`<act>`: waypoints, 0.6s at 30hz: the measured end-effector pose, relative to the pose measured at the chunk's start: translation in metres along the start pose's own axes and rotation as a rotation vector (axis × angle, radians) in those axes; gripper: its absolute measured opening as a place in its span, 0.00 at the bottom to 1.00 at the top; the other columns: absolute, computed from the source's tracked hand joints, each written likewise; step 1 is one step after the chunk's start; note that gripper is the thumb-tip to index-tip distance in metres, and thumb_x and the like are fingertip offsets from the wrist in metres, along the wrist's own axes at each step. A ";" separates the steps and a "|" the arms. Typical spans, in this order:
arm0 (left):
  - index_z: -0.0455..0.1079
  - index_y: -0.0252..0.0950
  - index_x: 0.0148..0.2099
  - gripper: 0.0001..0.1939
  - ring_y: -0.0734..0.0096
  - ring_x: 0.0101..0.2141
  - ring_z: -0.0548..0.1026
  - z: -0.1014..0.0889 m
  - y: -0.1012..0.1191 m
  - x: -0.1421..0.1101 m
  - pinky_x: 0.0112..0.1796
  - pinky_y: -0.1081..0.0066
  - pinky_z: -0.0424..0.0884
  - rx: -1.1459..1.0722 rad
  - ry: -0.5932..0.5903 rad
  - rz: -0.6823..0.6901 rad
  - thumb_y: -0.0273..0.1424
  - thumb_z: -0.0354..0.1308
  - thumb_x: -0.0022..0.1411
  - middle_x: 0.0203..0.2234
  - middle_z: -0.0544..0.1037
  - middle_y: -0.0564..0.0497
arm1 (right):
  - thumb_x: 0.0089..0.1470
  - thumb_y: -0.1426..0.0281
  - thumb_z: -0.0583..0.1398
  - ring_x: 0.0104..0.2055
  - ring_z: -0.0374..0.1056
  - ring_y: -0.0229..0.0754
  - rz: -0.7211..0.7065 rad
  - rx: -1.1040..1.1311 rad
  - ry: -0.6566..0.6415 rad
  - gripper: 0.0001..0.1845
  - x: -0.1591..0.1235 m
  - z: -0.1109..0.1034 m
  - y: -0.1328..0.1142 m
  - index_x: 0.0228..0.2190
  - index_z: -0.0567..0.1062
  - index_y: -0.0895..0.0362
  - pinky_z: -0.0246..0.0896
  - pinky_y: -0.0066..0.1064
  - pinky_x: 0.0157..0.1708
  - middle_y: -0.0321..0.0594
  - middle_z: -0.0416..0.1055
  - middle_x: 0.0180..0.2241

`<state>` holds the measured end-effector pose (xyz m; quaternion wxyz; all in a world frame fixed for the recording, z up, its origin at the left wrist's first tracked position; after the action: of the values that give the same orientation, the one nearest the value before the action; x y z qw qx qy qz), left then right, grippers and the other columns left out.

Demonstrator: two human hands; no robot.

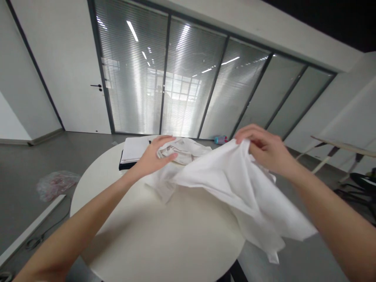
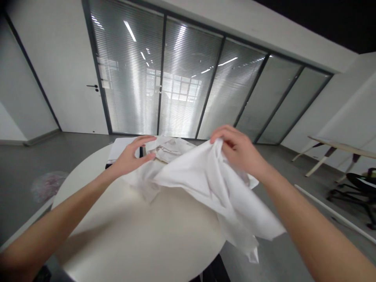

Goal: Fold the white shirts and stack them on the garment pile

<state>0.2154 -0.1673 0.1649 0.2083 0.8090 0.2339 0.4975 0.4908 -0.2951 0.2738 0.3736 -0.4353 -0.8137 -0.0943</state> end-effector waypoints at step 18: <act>0.75 0.38 0.42 0.08 0.65 0.40 0.78 0.010 0.024 -0.022 0.44 0.68 0.72 -0.193 -0.109 0.043 0.30 0.57 0.62 0.38 0.81 0.48 | 0.61 0.54 0.55 0.54 0.68 0.55 0.298 -0.118 -0.613 0.31 -0.113 0.124 0.057 0.63 0.63 0.49 0.62 0.48 0.53 0.48 0.65 0.60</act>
<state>0.2200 -0.2006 0.1586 0.2866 0.8158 0.1560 0.4774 0.5089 -0.2731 0.0990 0.0956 -0.5782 -0.8088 0.0495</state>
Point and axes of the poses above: each hand's wrist, its own x-axis towards the middle knuckle, its own z-axis out of the palm, y = z × x, the point moved 4 cm from there along x, towards the middle knuckle
